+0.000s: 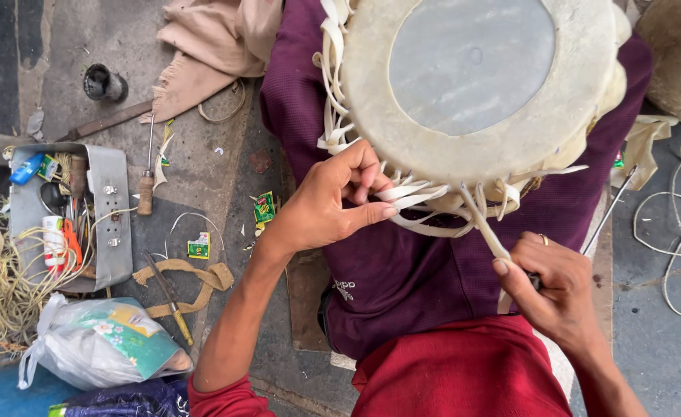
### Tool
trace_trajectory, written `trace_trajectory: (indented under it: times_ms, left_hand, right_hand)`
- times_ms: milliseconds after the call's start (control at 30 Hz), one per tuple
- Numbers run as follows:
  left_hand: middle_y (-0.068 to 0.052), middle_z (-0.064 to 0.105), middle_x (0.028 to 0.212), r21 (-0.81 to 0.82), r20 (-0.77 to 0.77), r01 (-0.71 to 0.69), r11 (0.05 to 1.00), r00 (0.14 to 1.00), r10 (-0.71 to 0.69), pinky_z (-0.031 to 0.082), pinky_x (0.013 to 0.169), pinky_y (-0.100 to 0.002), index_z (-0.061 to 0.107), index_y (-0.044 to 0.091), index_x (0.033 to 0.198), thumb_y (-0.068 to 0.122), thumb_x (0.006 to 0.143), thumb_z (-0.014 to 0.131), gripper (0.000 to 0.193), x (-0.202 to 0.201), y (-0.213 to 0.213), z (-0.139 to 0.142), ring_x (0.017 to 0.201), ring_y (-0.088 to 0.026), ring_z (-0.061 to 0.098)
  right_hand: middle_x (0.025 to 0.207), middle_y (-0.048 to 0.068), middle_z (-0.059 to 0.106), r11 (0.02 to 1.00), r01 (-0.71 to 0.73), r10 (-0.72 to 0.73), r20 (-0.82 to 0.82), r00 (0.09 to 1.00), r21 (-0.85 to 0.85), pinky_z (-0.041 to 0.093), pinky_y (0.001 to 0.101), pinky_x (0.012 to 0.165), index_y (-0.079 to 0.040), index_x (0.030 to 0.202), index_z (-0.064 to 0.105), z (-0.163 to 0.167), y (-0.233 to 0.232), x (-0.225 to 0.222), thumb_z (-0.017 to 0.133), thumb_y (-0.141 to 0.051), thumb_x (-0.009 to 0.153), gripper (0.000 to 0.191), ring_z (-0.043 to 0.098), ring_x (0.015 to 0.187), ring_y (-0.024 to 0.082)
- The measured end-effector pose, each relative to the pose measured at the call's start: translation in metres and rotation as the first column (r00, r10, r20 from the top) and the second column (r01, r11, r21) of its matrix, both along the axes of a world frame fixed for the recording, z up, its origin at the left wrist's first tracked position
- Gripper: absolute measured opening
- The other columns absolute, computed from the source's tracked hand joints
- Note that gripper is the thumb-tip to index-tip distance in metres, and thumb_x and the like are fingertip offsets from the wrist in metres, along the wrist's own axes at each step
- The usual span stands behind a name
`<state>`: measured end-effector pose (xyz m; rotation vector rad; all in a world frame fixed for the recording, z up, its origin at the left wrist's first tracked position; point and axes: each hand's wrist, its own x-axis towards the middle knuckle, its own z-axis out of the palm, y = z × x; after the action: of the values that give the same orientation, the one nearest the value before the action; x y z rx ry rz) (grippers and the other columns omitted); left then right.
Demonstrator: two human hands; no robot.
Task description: The person sits on the floor with a drum across their lap, weaving leather straps through the drum rim and using a screwdriver to pull and tighten the straps around the drum shell, working around the circumference strap by strap.
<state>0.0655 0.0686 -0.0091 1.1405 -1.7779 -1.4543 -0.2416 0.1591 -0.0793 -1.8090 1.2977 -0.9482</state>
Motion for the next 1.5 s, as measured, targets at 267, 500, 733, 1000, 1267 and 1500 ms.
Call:
trace_trajectory:
  times_ms: [267, 500, 733, 1000, 1267, 1500]
  left_hand:
    - [-0.008, 0.069, 0.102, -0.299, 0.275, -0.1, 0.949, 0.943, 0.186, 0.053, 0.081, -0.028, 0.051, 0.006, 0.105, 0.006, 0.091, 0.081, 0.033, -0.011, 0.035, 0.002, 0.088, -0.013, 0.059]
    - [-0.024, 0.038, 0.148, -0.475, 0.033, -0.615, 0.629, 0.702, 0.711, 0.031, 0.119, -0.048, 0.03, -0.007, 0.146, 0.027, 0.08, 0.087, 0.094, -0.07, 0.06, -0.017, 0.14, -0.041, 0.04]
    - [-0.025, 0.06, 0.123, -0.591, 0.17, -0.61, 0.528, 0.546, 0.821, 0.039, 0.109, -0.05, 0.053, -0.004, 0.124, 0.023, 0.095, 0.07, 0.044, -0.114, 0.078, -0.077, 0.123, -0.041, 0.054]
    - [-0.017, 0.068, 0.098, 0.261, -0.551, -0.558, 0.788, 0.584, 0.596, 0.054, 0.09, -0.031, 0.055, -0.002, 0.116, 0.012, 0.112, 0.061, 0.016, -0.091, 0.11, -0.095, 0.094, -0.018, 0.065]
    - [-0.008, 0.074, 0.121, 0.714, -0.629, 0.026, 0.7, 0.462, 0.625, 0.061, 0.083, -0.037, 0.054, -0.003, 0.142, 0.032, 0.107, 0.046, 0.05, -0.088, 0.1, -0.121, 0.102, -0.017, 0.073]
    - [-0.015, 0.073, 0.105, 0.526, -0.514, -0.286, 0.801, 0.644, 0.567, 0.057, 0.076, -0.032, 0.071, -0.006, 0.123, 0.006, 0.109, 0.064, 0.019, -0.084, 0.091, -0.106, 0.087, -0.018, 0.071]
  right_hand:
    - [0.067, 0.003, 0.056, 0.984, -0.035, 0.02, 0.087, 0.996, 0.173, 0.041, 0.0307, 0.059, -0.003, 0.077, 0.061, -0.003, 0.006, 0.001, 0.061, -0.009, 0.097, 0.021, 0.053, 0.061, 0.016]
    - [0.098, 0.007, 0.069, 0.966, -0.241, 0.223, 0.172, 0.959, 0.092, 0.055, 0.0271, 0.074, -0.007, 0.103, 0.073, 0.016, 0.001, 0.016, 0.071, -0.007, 0.088, 0.015, 0.068, 0.088, 0.015]
    - [0.089, 0.004, 0.072, 0.956, 0.026, -0.046, -0.061, 0.997, -0.293, 0.052, 0.0292, 0.065, -0.008, 0.1, 0.064, 0.031, -0.012, 0.045, 0.085, -0.012, 0.084, 0.027, 0.069, 0.072, 0.017]
    - [0.104, 0.002, 0.073, 0.899, -0.161, -0.033, -0.431, 0.902, -0.407, 0.055, 0.0336, 0.074, -0.013, 0.114, 0.072, 0.036, -0.034, 0.062, 0.078, -0.009, 0.081, 0.034, 0.07, 0.085, 0.023]
    - [0.113, 0.003, 0.072, 0.9, -0.412, 0.266, -0.569, 0.778, -0.142, 0.056, 0.0369, 0.076, -0.01, 0.116, 0.07, 0.06, -0.034, 0.042, 0.066, -0.01, 0.069, 0.048, 0.07, 0.091, 0.026]
    - [0.116, 0.01, 0.072, 0.899, -0.437, 0.417, -0.3, 0.858, -0.002, 0.057, 0.0382, 0.077, -0.006, 0.124, 0.068, 0.07, -0.038, 0.021, 0.068, -0.01, 0.076, 0.048, 0.071, 0.095, 0.029]
